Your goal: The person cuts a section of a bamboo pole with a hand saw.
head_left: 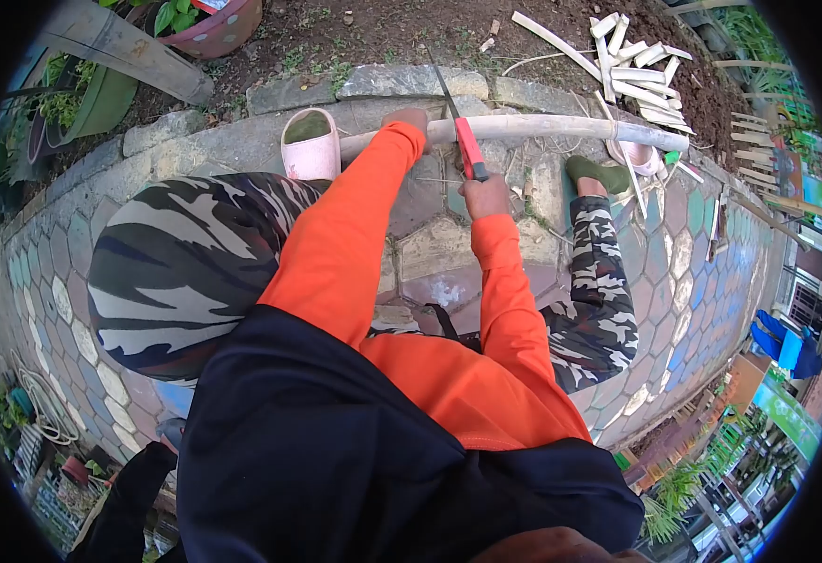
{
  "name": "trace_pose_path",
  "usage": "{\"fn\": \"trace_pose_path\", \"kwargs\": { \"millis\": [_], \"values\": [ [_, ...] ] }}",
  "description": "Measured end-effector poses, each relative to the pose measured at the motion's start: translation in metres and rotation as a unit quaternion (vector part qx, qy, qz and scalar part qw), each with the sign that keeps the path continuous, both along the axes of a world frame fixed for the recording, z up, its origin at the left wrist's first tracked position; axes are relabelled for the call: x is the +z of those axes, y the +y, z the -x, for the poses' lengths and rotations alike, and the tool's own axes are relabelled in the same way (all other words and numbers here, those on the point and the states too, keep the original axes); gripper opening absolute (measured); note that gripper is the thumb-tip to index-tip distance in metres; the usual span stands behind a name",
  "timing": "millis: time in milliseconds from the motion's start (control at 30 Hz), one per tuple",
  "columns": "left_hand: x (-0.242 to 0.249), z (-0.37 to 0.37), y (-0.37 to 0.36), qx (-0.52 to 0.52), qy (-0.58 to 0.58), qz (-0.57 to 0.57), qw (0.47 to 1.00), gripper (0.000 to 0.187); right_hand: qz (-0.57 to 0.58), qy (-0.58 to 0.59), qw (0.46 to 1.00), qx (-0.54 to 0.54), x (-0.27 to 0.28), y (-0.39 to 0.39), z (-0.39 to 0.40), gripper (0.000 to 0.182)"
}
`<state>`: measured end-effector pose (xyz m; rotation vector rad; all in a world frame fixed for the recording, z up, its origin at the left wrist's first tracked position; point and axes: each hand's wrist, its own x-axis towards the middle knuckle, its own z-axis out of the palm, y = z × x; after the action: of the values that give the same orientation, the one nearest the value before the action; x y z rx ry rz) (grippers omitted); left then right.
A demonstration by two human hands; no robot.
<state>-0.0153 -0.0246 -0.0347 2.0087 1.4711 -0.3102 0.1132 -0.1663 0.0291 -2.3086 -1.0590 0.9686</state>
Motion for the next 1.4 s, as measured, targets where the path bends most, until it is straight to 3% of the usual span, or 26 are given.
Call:
{"fn": "trace_pose_path", "kwargs": {
  "millis": [100,167,300,367,400,500,633,833,933,1033,1167,1233,1400],
  "values": [
    [0.002,0.002,0.001,-0.002,0.001,-0.008,1.000,0.039,0.011,-0.066,0.998,0.007,-0.016,0.012,-0.003,0.024],
    [0.007,0.004,0.000,0.001,-0.002,-0.003,1.000,0.040,0.054,0.032,0.998,0.009,-0.001,-0.012,-0.011,0.025],
    [-0.005,0.000,0.001,-0.005,-0.001,-0.001,1.000,0.042,0.066,0.032,0.997,-0.004,0.023,-0.044,-0.009,0.025],
    [-0.010,0.000,0.005,0.004,-0.008,0.001,1.000,0.042,-0.005,-0.033,0.999,0.007,-0.009,-0.021,-0.010,0.024],
    [-0.007,-0.002,0.001,0.000,-0.009,0.002,1.000,0.042,0.019,-0.057,0.998,0.008,0.005,-0.001,0.001,0.024],
    [0.001,0.004,0.001,0.005,0.000,-0.003,1.000,0.041,0.039,-0.002,0.999,0.004,-0.008,0.019,-0.005,0.025],
    [0.000,0.003,0.007,0.016,-0.008,-0.008,1.000,0.040,0.023,0.037,0.999,0.007,0.013,-0.047,-0.020,0.026],
    [-0.006,-0.001,0.008,0.008,-0.010,-0.008,1.000,0.039,0.034,-0.035,0.999,-0.004,-0.017,0.025,-0.002,0.024],
    [0.003,0.004,0.005,0.009,-0.003,-0.007,1.000,0.038,0.049,0.049,0.998,0.010,-0.001,0.007,-0.011,0.024],
    [-0.004,0.003,0.007,0.010,-0.006,-0.005,1.000,0.039,0.046,0.054,0.997,0.012,0.010,-0.043,-0.020,0.024],
    [0.001,0.002,0.003,0.005,-0.006,0.007,1.000,0.040,0.013,-0.019,1.000,-0.008,-0.017,-0.007,-0.008,0.025],
    [0.004,0.002,0.005,0.007,-0.007,0.003,1.000,0.040,-0.003,-0.033,0.999,-0.023,-0.044,0.025,-0.007,0.014],
    [0.002,0.005,0.004,0.010,-0.004,0.006,1.000,0.040,0.047,0.045,0.998,0.003,0.015,-0.031,-0.015,0.025]
  ]
}}
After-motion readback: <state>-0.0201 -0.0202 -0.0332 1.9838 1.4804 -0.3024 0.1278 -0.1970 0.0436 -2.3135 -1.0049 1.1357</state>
